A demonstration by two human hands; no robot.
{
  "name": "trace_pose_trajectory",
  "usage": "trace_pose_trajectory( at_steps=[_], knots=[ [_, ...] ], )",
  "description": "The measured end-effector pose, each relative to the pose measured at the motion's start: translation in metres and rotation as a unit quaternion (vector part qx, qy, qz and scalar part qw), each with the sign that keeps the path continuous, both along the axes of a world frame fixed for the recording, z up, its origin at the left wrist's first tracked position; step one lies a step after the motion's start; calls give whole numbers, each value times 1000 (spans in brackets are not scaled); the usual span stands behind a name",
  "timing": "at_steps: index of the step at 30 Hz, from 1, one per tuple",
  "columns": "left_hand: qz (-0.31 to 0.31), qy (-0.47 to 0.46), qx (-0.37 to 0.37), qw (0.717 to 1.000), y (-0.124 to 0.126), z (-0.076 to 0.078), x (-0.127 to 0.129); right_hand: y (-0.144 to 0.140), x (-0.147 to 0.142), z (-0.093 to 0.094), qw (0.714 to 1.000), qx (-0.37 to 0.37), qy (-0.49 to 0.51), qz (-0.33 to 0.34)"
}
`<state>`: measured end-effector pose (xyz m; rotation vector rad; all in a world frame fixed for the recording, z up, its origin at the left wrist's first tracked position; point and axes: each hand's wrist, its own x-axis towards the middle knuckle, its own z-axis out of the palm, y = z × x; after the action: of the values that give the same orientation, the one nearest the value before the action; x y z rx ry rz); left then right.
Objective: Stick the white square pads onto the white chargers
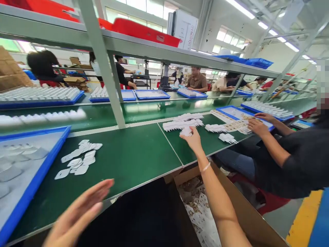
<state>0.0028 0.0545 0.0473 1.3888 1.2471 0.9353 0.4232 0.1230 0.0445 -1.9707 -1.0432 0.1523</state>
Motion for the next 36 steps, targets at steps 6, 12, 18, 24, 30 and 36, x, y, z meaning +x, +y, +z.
trace_pose_trajectory(
  at_steps=[6,12,18,24,30,36],
  knots=[
    [-78,-149,19,986,-23,-13,89,-83,-192,-30,923,256,182,222],
    [24,-299,-22,954,-34,-7,65,-119,-267,-50,897,236,185,326],
    [180,-303,1,936,-45,-12,21,-111,-296,-60,831,251,165,468],
    [142,-296,2,944,-65,-19,7,-116,-326,-63,815,204,330,431],
    [43,-240,21,970,-67,-30,-33,-104,-300,-44,551,-74,665,498],
    [-142,-141,11,980,-55,-12,-53,-101,-298,-55,392,-214,698,560]
  ],
)
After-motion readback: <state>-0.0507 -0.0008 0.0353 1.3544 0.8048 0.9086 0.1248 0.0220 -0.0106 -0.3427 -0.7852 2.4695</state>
